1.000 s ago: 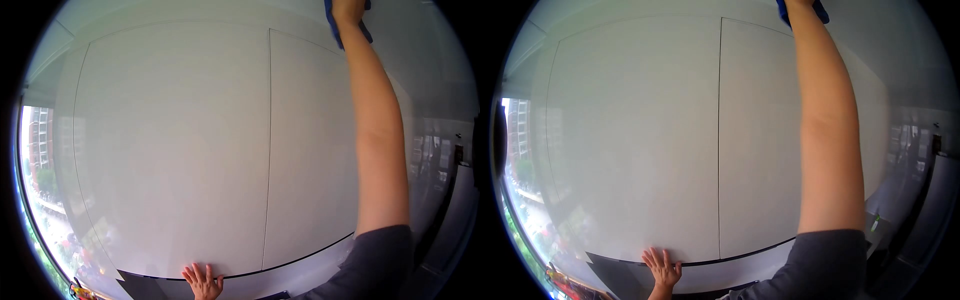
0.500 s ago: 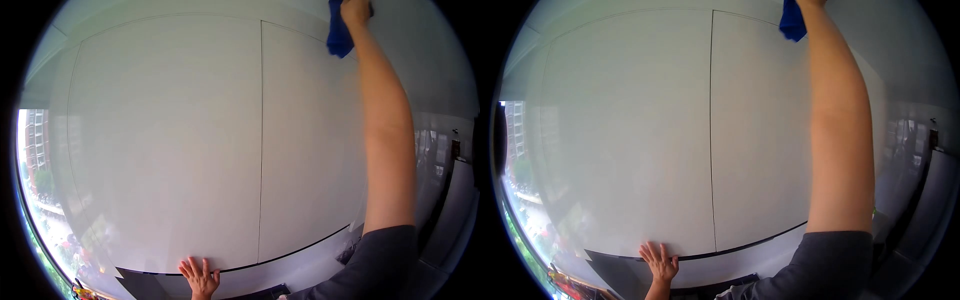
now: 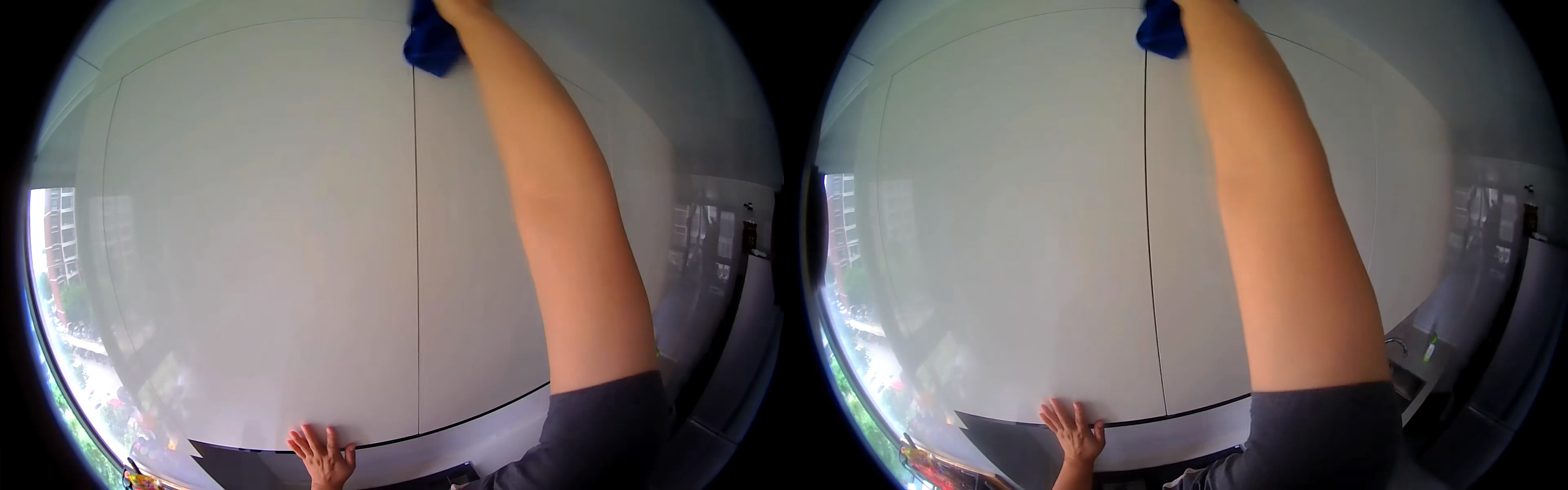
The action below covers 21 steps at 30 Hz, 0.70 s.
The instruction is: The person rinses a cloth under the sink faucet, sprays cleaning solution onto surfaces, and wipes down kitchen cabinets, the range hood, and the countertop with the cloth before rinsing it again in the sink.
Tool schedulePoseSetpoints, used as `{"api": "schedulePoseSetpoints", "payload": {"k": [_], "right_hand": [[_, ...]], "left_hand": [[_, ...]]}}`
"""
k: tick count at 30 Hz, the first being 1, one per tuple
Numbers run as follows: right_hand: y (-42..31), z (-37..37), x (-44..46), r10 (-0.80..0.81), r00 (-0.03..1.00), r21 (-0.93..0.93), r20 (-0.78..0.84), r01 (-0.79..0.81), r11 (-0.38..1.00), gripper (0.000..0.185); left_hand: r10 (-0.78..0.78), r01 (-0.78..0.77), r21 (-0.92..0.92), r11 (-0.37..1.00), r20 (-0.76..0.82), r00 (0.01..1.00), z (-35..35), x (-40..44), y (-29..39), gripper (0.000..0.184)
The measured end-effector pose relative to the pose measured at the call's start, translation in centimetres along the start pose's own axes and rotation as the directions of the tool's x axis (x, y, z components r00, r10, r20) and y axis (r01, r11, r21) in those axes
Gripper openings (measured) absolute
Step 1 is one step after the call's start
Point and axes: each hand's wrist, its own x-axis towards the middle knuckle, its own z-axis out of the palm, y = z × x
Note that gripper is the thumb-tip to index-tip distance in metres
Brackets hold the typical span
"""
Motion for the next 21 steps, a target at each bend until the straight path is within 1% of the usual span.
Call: {"api": "schedulePoseSetpoints", "payload": {"k": [1,2,4,5,6,7,8,9,10,11,12,13,15,16,17,18,19,20,21], "right_hand": [[1.9,0.1,-0.9,-0.065,0.994,-0.057,0.093,0.071,0.996,0.030],[3.7,-0.2,-1.7,-0.091,0.989,-0.096,0.120,0.103,0.990,0.029],[7.6,-0.7,-3.8,-0.032,0.987,-0.116,0.155,0.051,0.992,0.030],[8.9,-1.2,-5.2,0.113,0.974,-0.164,0.198,-0.081,0.983,0.029],[19.0,2.8,-6.9,0.118,0.990,-0.232,0.078,-0.097,0.968,0.036],[22.0,2.4,-8.4,0.119,0.989,-0.225,0.084,-0.098,0.970,0.036],[23.7,2.1,-9.2,0.264,0.950,-0.182,0.170,-0.233,0.955,0.041],[24.8,1.6,-9.7,0.393,0.881,-0.151,0.262,-0.365,0.919,0.050],[24.5,-0.4,-10.9,0.508,0.817,-0.114,0.272,-0.497,0.860,0.055],[26.6,0.6,-11.8,0.474,0.861,-0.108,0.185,-0.461,0.881,0.057],[27.4,0.4,-13.0,0.518,0.838,-0.051,0.174,-0.517,0.854,0.056],[28.0,0.9,-13.6,0.456,0.872,0.235,0.178,-0.487,0.841,0.054],[22.8,1.2,-12.2,0.448,0.861,0.208,0.242,-0.497,0.843,0.055],[19.8,2.1,-10.9,0.337,0.890,0.190,0.308,-0.405,0.894,0.054],[19.6,5.5,-9.0,0.094,0.964,0.319,0.250,-0.174,0.932,0.054],[16.4,5.7,-8.8,0.086,0.967,0.277,0.240,-0.153,0.949,0.043],[10.1,5.2,-8.5,0.077,0.969,0.238,0.234,-0.134,0.962,0.033],[3.1,3.6,-8.2,0.043,0.947,0.247,0.319,-0.127,0.961,0.041],[-1.6,2.9,-8.2,0.033,0.934,0.192,0.355,-0.108,0.975,0.042]], "left_hand": [[0.000,0.000,-0.001,1.000,0.001,1.000,-0.1,0.0,0.1,0.065],[-0.002,0.001,0.008,1.000,0.008,1.000,0.0,-0.1,0.1,0.065],[-0.004,0.004,0.014,1.000,0.023,1.000,0.3,-0.6,0.1,0.066],[-0.002,0.001,0.011,1.000,0.027,1.000,0.7,-1.1,-0.2,0.066],[-0.003,0.002,0.012,1.000,0.030,1.000,0.9,-1.4,-0.2,0.066],[-0.009,0.008,0.015,1.000,0.037,0.999,0.9,-1.7,-0.3,0.066],[-0.008,0.007,0.014,1.000,0.048,0.999,1.0,-1.9,-0.4,0.066],[-0.007,0.006,0.011,1.000,0.059,0.998,1.1,-2.1,-0.4,0.067],[-0.016,0.015,0.016,1.000,0.061,0.998,1.1,-2.2,-0.5,0.067],[0.009,-0.010,0.016,1.000,0.025,1.000,1.8,-2.0,-1.1,0.068],[0.038,-0.039,0.016,0.999,0.005,0.999,2.0,-2.0,-1.4,0.069],[0.028,-0.028,0.026,0.999,0.009,1.000,2.3,-2.1,-1.8,0.069],[0.047,-0.047,-0.010,0.999,-0.024,0.999,2.6,-2.3,-1.9,0.071],[0.053,-0.053,-0.013,0.998,-0.025,0.998,2.6,-2.3,-1.9,0.073],[0.049,-0.049,-0.012,0.999,-0.016,0.999,2.6,-2.3,-2.0,0.073],[0.059,-0.060,-0.026,0.998,-0.038,0.998,2.5,-2.1,-1.5,0.074],[0.065,-0.067,-0.039,0.997,-0.056,0.996,2.5,-2.2,-1.6,0.076],[0.083,-0.087,-0.052,0.995,-0.075,0.994,2.4,-2.1,-1.7,0.077],[0.068,-0.070,-0.055,0.996,-0.041,0.997,2.4,-1.7,-1.4,0.077]]}}
